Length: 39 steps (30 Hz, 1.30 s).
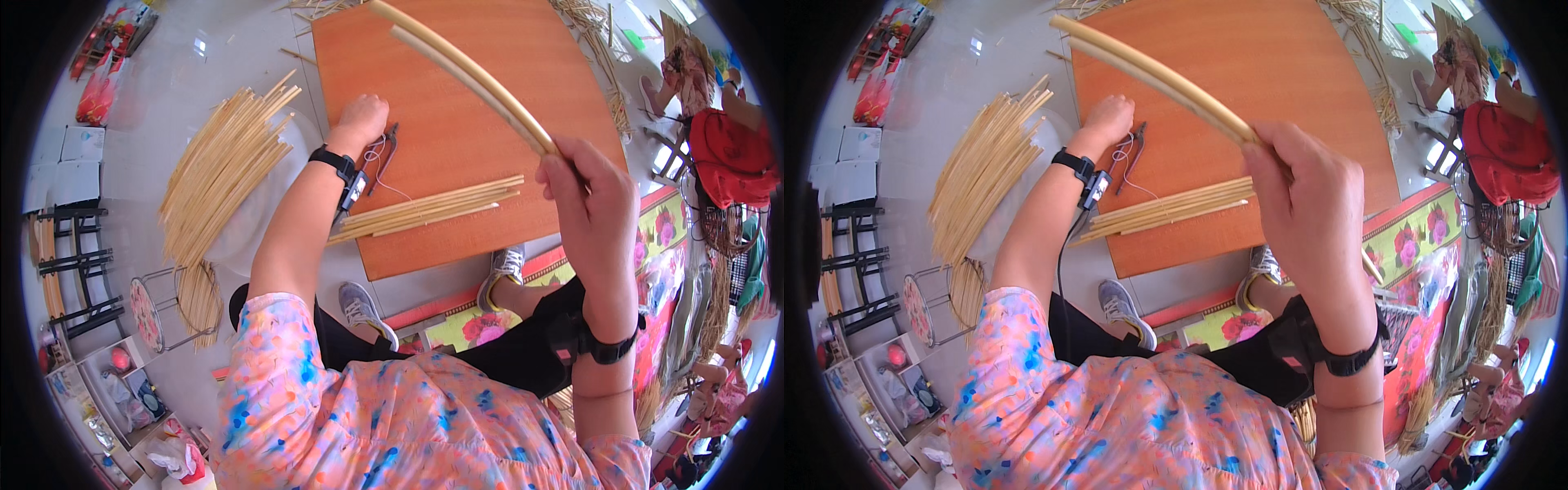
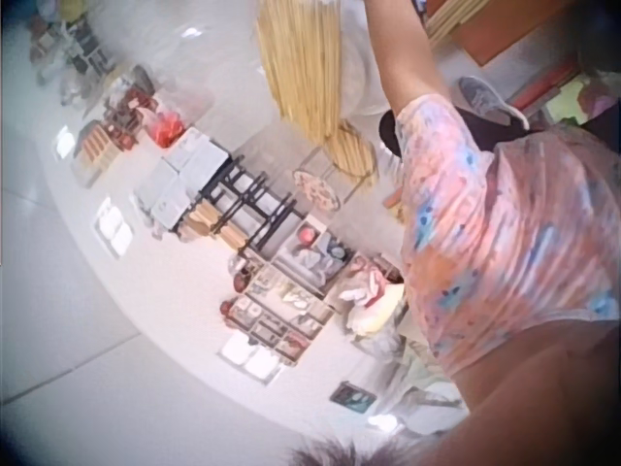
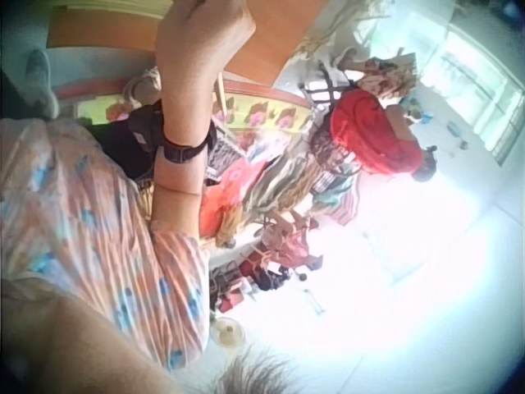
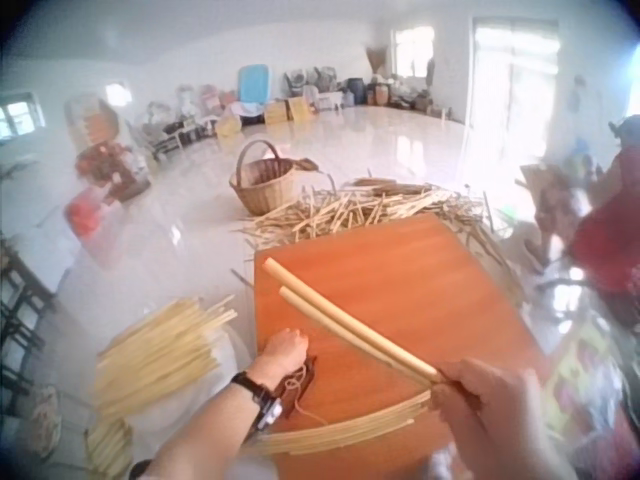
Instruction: The person assembles long thin sticks by tying them together with thread. The person takes two sticks, aligns them, wraps thread around them multiple times, and then uses a tool to cut the thread.
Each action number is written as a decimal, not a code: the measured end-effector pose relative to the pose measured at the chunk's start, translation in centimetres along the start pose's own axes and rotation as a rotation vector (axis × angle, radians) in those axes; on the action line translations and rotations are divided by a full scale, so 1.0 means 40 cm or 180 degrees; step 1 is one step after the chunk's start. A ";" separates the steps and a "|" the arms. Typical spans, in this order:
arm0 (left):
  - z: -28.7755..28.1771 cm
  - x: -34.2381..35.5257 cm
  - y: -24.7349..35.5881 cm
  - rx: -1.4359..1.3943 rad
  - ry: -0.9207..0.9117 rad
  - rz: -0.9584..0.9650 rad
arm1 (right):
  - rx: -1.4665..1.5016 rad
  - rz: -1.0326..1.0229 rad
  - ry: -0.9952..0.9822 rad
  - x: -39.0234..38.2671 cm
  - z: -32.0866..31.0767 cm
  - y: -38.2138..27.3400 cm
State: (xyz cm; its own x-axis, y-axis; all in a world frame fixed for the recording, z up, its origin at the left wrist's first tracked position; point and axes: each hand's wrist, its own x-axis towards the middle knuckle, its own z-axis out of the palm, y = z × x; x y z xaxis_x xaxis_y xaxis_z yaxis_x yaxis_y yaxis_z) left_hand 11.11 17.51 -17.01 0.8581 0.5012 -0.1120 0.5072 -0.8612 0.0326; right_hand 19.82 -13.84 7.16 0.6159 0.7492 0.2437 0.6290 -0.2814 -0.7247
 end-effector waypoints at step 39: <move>-0.364 -0.602 0.309 -0.4399 0.1246 0.0157 | 0.1518 0.0579 -0.1392 -0.052 0.142 -0.010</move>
State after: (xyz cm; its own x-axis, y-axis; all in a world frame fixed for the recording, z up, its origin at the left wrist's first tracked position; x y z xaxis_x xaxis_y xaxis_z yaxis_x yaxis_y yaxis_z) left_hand -2.12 -3.98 0.56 0.7280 0.6599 0.1856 -0.0481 -0.2208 0.9741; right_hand 15.60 -11.87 3.29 0.3801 0.9171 -0.1200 0.1930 -0.2056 -0.9594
